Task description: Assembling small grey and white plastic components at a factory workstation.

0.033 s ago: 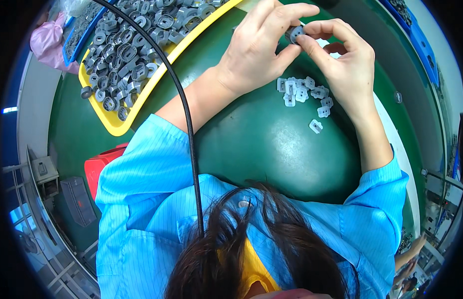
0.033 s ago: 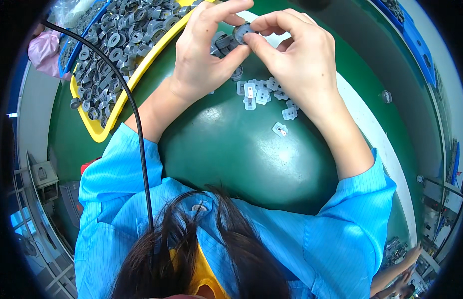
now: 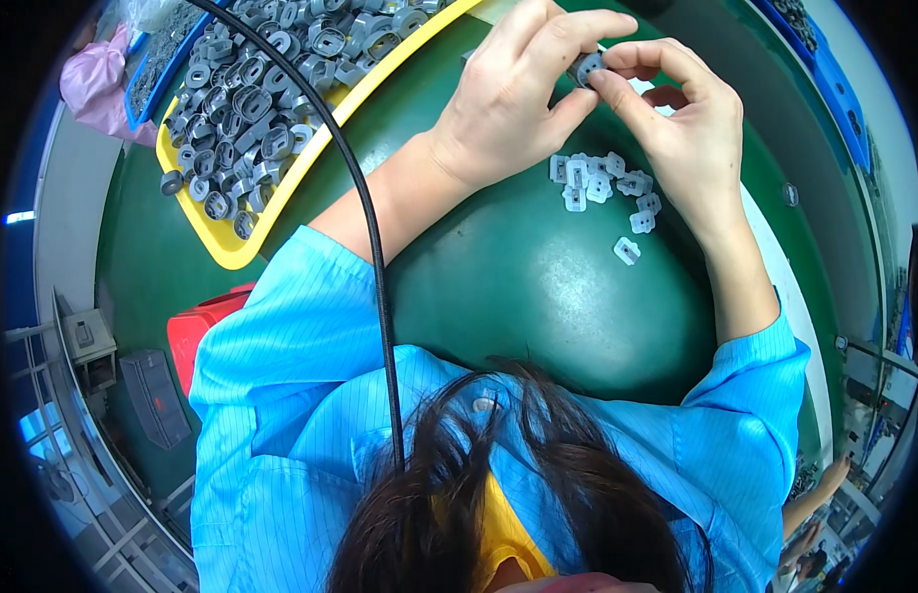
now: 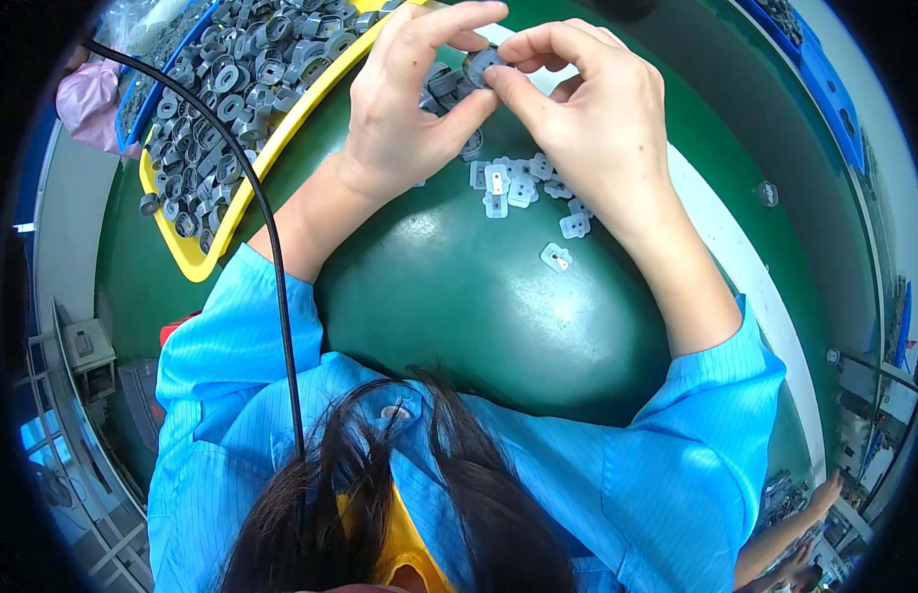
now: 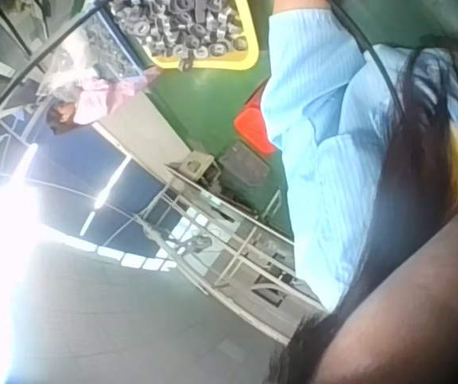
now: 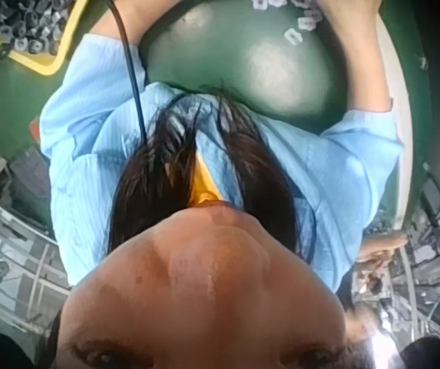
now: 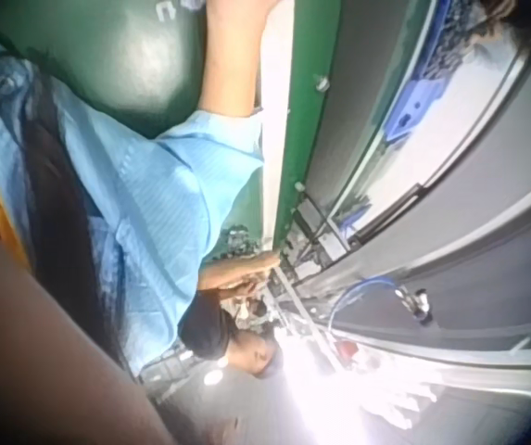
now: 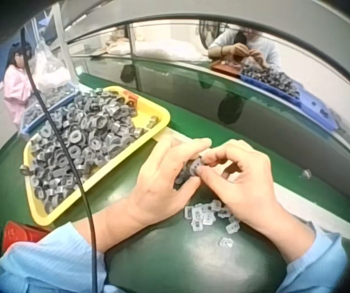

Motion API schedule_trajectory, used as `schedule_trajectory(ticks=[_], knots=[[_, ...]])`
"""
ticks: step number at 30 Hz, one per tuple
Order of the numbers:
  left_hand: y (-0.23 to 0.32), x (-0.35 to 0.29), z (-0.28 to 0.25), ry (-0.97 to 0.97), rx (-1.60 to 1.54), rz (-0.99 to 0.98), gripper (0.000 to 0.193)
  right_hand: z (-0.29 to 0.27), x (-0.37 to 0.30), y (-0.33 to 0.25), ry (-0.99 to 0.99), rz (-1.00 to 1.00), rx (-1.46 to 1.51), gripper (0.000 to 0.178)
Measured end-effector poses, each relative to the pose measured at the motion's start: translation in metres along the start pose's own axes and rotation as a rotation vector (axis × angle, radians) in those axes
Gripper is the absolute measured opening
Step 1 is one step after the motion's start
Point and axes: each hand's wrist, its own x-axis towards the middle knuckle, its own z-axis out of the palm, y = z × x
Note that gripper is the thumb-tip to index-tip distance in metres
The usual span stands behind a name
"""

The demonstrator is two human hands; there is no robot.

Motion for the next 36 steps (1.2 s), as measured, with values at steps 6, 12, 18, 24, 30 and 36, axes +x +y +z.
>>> schedule_trajectory(ticks=[6, 12, 18, 24, 30, 36], knots=[[0.001, -0.003, 0.001, -0.091, -0.007, -0.059, 0.054, -0.005, 0.002, 0.011, -0.098, 0.174, 0.209, 0.013], [0.000, -0.003, 0.005, 0.009, -0.065, 0.025, 0.056, -0.010, 0.007, 0.017, -0.223, 0.299, 0.428, 0.015], [0.000, -0.003, 0.005, -0.164, -0.050, 0.072, 0.057, -0.022, 0.006, 0.051, -0.436, 0.398, 0.586, 0.018], [0.002, 0.011, -0.011, -0.349, -0.083, 0.030, 0.057, -0.026, 0.013, 0.031, -0.523, 0.527, 0.643, 0.024], [-0.005, 0.002, -0.008, -0.374, -0.145, 0.050, 0.055, -0.024, 0.007, 0.022, -0.521, 0.405, 0.354, 0.014], [-0.004, 0.005, -0.006, -0.302, -0.020, 0.067, 0.051, -0.016, 0.007, 0.017, -0.353, 0.268, 0.257, 0.006]])
